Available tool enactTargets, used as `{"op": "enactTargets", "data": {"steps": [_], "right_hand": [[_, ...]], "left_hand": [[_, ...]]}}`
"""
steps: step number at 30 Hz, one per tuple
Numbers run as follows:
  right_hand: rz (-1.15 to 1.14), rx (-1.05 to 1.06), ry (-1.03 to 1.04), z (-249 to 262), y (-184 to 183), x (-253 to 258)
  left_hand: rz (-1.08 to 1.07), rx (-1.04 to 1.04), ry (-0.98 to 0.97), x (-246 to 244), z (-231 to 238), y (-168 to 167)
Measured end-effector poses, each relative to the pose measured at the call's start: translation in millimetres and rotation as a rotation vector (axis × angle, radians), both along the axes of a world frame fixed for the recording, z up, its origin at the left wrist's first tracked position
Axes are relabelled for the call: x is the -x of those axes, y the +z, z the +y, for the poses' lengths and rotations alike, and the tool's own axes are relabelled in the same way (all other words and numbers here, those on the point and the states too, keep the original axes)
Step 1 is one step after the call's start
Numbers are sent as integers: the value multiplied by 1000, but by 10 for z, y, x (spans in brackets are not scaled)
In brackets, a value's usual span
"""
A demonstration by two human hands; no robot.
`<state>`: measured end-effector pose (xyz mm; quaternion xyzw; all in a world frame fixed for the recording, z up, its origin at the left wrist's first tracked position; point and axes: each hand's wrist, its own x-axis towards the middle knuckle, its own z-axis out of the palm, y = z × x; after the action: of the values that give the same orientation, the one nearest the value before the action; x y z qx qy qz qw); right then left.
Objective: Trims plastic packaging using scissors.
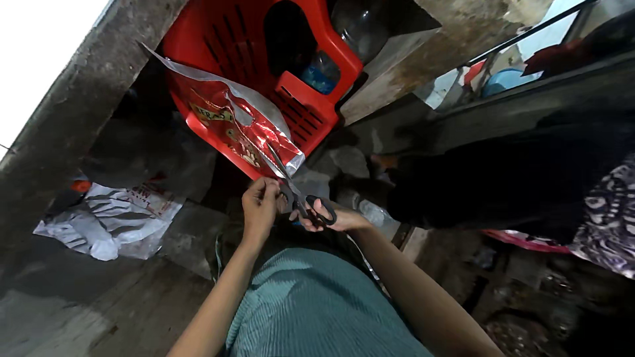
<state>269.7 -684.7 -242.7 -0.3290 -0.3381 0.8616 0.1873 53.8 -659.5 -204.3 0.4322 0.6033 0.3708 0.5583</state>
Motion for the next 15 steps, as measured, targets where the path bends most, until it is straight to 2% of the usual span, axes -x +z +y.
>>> {"op": "enactTargets", "data": {"steps": [3, 5, 7, 12, 15], "right_hand": [[14, -89, 108, -18, 51, -178], [10, -87, 142, -73, 157, -346], [-44, -34, 138, -144, 275, -499], [-171, 106, 137, -238, 526, -744], [-315, 104, 149, -245, 692, -828]], "left_hand": [[148, 43, 36, 304, 48, -136], [261, 90, 26, 534, 88, -206], [266, 89, 41, 628, 115, -255], [71, 138, 1, 253, 225, -26], [41, 213, 15, 12, 318, 31]]}}
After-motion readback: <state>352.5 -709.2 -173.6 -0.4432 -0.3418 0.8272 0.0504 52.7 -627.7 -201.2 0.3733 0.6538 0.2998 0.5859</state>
